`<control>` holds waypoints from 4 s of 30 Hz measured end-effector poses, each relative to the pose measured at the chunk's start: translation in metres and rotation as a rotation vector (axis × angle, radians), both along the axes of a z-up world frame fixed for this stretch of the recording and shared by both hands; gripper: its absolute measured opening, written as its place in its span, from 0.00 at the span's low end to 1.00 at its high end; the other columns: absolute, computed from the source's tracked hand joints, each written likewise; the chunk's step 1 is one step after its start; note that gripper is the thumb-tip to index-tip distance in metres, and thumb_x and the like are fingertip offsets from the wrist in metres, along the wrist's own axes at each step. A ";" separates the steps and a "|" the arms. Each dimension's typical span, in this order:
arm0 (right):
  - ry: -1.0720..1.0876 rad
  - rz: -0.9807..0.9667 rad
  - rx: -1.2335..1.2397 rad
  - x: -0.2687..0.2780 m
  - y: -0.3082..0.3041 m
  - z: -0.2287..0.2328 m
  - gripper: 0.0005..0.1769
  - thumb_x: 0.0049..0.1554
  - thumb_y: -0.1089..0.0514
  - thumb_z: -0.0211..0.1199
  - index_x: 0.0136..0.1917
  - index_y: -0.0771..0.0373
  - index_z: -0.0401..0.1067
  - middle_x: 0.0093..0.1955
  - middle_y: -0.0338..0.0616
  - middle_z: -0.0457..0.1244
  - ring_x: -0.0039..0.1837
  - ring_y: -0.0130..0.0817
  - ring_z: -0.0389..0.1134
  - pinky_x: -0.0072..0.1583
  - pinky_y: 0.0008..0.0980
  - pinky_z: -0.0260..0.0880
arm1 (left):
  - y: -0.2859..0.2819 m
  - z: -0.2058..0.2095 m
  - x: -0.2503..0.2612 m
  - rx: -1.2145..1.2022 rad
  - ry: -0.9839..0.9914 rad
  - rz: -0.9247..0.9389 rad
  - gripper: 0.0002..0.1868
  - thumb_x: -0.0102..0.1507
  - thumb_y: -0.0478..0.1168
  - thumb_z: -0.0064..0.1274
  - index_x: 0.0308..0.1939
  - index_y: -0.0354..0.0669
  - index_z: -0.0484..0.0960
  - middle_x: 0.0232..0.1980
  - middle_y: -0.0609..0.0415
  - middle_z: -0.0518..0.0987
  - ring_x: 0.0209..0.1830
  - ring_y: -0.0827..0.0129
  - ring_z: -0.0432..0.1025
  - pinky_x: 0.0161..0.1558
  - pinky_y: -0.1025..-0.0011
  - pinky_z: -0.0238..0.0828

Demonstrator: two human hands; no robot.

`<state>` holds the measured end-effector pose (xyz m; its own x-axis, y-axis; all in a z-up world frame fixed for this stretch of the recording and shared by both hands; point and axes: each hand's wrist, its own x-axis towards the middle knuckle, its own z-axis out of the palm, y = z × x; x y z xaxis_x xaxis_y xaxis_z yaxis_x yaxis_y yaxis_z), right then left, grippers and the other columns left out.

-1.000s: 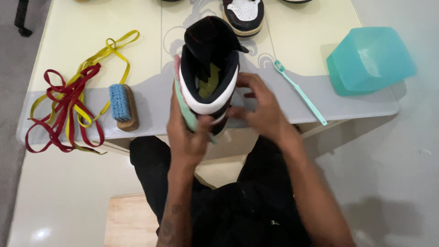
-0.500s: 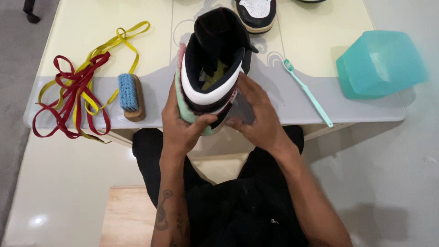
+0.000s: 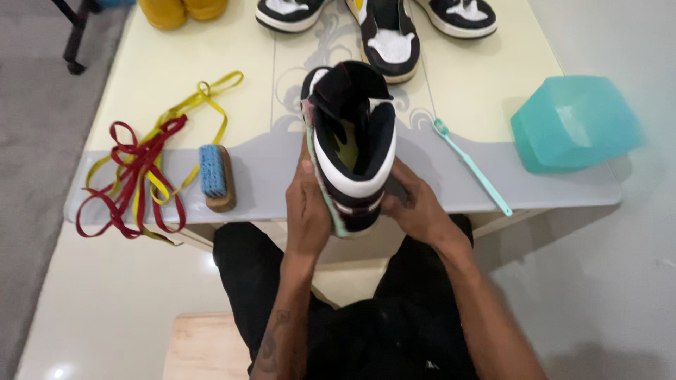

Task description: The person cleans a high-top sneaker by hand using a green cloth to wipe the tongue and sides, followed by scrubbing the outer surface with a wooden-handled brush.

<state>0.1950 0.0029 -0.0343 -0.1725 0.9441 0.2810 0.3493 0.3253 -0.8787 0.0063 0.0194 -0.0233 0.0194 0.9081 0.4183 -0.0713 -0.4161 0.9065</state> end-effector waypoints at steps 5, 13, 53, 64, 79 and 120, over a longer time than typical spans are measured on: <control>0.076 0.039 -0.005 0.010 0.001 -0.018 0.48 0.57 0.30 0.58 0.81 0.57 0.56 0.83 0.52 0.49 0.83 0.53 0.45 0.80 0.59 0.41 | -0.036 0.038 0.017 0.193 -0.049 0.031 0.33 0.76 0.53 0.24 0.81 0.38 0.46 0.85 0.39 0.46 0.85 0.46 0.43 0.84 0.50 0.38; 0.063 0.031 -0.015 -0.006 -0.006 0.013 0.50 0.56 0.29 0.56 0.81 0.58 0.54 0.83 0.52 0.49 0.83 0.52 0.45 0.80 0.59 0.41 | -0.023 0.022 0.016 0.073 -0.064 0.062 0.32 0.75 0.48 0.20 0.80 0.35 0.49 0.83 0.36 0.49 0.83 0.43 0.46 0.81 0.47 0.40; -0.024 0.028 0.027 -0.011 -0.015 0.028 0.45 0.64 0.27 0.32 0.78 0.61 0.57 0.83 0.51 0.50 0.85 0.45 0.48 0.80 0.44 0.48 | -0.055 0.000 0.021 0.103 0.460 0.506 0.46 0.69 0.61 0.47 0.82 0.41 0.48 0.85 0.51 0.54 0.86 0.52 0.48 0.79 0.28 0.29; -0.106 -0.184 0.294 -0.023 -0.041 0.014 0.06 0.57 0.63 0.66 0.44 0.62 0.69 0.61 0.47 0.57 0.65 0.40 0.63 0.66 0.38 0.64 | -0.071 0.002 0.006 0.064 0.462 0.584 0.27 0.74 0.54 0.36 0.69 0.43 0.73 0.71 0.46 0.73 0.72 0.50 0.68 0.74 0.28 0.41; -0.163 -0.636 0.365 -0.039 -0.030 0.035 0.20 0.62 0.49 0.69 0.62 0.55 0.66 0.60 0.41 0.54 0.58 0.40 0.62 0.57 0.38 0.66 | -0.049 0.021 -0.002 0.335 0.184 0.358 0.26 0.68 0.35 0.57 0.69 0.35 0.68 0.71 0.36 0.67 0.73 0.36 0.64 0.72 0.40 0.59; -0.338 -0.528 0.390 -0.042 -0.044 0.005 0.31 0.61 0.35 0.61 0.66 0.57 0.63 0.59 0.39 0.60 0.62 0.43 0.63 0.68 0.50 0.47 | -0.046 -0.033 0.003 0.350 0.494 0.475 0.29 0.69 0.39 0.57 0.73 0.34 0.68 0.79 0.40 0.63 0.81 0.44 0.54 0.79 0.39 0.27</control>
